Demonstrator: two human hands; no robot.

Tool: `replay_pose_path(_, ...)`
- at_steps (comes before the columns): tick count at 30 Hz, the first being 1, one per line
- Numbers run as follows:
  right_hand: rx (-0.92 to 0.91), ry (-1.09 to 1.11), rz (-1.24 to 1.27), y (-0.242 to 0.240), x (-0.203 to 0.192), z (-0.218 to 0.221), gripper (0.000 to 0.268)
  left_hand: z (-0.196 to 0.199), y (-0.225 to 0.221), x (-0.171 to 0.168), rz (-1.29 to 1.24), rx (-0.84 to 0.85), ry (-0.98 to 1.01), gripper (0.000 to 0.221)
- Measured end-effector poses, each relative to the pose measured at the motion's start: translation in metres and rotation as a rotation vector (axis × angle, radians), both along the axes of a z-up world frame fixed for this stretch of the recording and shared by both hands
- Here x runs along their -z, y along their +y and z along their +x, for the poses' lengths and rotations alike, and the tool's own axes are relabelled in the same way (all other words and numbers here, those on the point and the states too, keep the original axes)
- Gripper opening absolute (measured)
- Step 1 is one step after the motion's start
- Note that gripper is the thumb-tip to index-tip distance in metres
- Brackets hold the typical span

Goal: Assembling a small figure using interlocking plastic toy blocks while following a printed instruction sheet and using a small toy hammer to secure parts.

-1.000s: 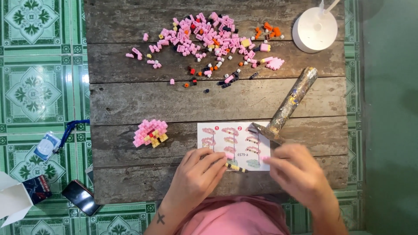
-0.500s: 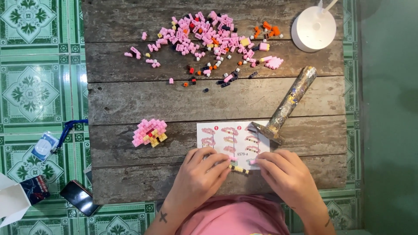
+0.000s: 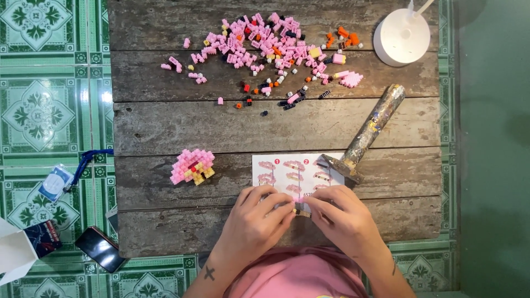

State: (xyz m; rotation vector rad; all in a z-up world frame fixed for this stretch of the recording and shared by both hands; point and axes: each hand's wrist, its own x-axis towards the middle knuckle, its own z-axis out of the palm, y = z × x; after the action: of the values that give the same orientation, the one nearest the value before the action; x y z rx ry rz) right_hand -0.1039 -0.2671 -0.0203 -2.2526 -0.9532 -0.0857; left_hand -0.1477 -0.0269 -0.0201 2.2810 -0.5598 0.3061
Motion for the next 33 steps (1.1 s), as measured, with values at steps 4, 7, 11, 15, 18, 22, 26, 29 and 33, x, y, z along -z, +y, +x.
replay_pose_path(4, 0.028, -0.012, 0.005, 0.003, 0.001, -0.001, 0.022, 0.001, 0.001, -0.002, -0.012, 0.007, 0.007, 0.006)
replay_pose_path(7, 0.044, -0.008, -0.003, 0.002, 0.004, -0.003, 0.024, 0.001, 0.001, -0.001, -0.018, 0.006, 0.014, 0.006)
replay_pose_path(11, 0.037, -0.007, -0.002, 0.001, 0.006, -0.002, 0.022, 0.001, 0.002, -0.001, -0.021, 0.000, 0.015, 0.005)
replay_pose_path(15, 0.047, -0.001, 0.006, 0.002, 0.004, -0.003, 0.023, 0.000, 0.001, -0.002, -0.030, -0.002, 0.028, 0.005)
replay_pose_path(18, 0.047, -0.004, 0.006, 0.001, 0.005, -0.004, 0.022, 0.000, 0.001, -0.001, -0.028, -0.005, 0.022, 0.004)
replay_pose_path(22, 0.048, -0.007, -0.013, 0.003, 0.002, -0.004, 0.022, -0.001, 0.001, 0.002, -0.023, -0.002, 0.013, 0.005)
replay_pose_path(26, 0.044, -0.023, -0.080, 0.003, -0.004, -0.005, 0.020, 0.000, 0.001, 0.002, -0.017, -0.004, 0.013, 0.004)
replay_pose_path(29, 0.053, -0.019, -0.130, 0.005, -0.006, -0.008, 0.022, -0.001, 0.000, 0.002, -0.017, -0.007, 0.012, 0.004)
replay_pose_path(33, 0.053, -0.024, -0.203, 0.004, -0.005, -0.010, 0.025, -0.002, 0.000, 0.004, -0.009, -0.008, 0.001, 0.004)
